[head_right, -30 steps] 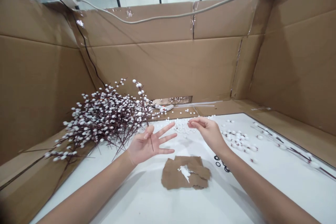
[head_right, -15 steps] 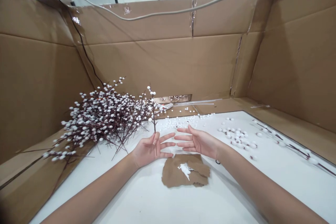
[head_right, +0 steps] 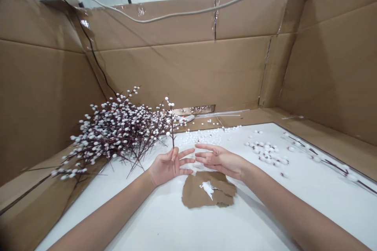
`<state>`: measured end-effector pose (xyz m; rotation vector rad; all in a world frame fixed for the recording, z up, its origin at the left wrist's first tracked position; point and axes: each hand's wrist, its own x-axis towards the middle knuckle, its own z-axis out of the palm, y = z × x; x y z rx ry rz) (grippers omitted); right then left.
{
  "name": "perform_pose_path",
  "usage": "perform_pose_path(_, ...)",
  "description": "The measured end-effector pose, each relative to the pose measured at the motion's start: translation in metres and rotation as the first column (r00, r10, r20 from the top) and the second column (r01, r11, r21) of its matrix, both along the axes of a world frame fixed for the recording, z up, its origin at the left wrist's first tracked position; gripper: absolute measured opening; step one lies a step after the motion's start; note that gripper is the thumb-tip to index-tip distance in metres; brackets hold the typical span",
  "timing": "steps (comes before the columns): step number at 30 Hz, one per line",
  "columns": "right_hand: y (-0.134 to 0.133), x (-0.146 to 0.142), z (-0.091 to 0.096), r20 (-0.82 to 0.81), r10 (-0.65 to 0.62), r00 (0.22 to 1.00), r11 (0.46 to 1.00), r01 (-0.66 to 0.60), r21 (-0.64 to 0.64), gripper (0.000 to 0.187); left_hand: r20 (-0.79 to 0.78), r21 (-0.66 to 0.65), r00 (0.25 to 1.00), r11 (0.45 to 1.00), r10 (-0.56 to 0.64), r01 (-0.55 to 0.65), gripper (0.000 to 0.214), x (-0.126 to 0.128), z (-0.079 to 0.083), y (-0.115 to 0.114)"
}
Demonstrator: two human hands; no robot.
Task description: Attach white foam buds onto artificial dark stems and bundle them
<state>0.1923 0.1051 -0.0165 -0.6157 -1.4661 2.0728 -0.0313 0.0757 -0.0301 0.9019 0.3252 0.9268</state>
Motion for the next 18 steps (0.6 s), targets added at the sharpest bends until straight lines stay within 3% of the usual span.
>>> perform_pose_path(8, 0.0029, 0.003, -0.0015, -0.091, 0.034, 0.995, 0.994, -0.044, -0.105, 0.063, 0.003, 0.005, 1.0, 1.0, 0.013, -0.013, 0.024, -0.0006, -0.0002, -0.0001)
perform_pose_path(18, 0.0045, -0.0004, 0.0025, -0.005, -0.171, 0.985, 0.984, 0.17, -0.045, 0.043, 0.0, 0.009, 1.0, 1.0, 0.013, -0.013, 0.022, -0.0009, -0.0008, 0.001)
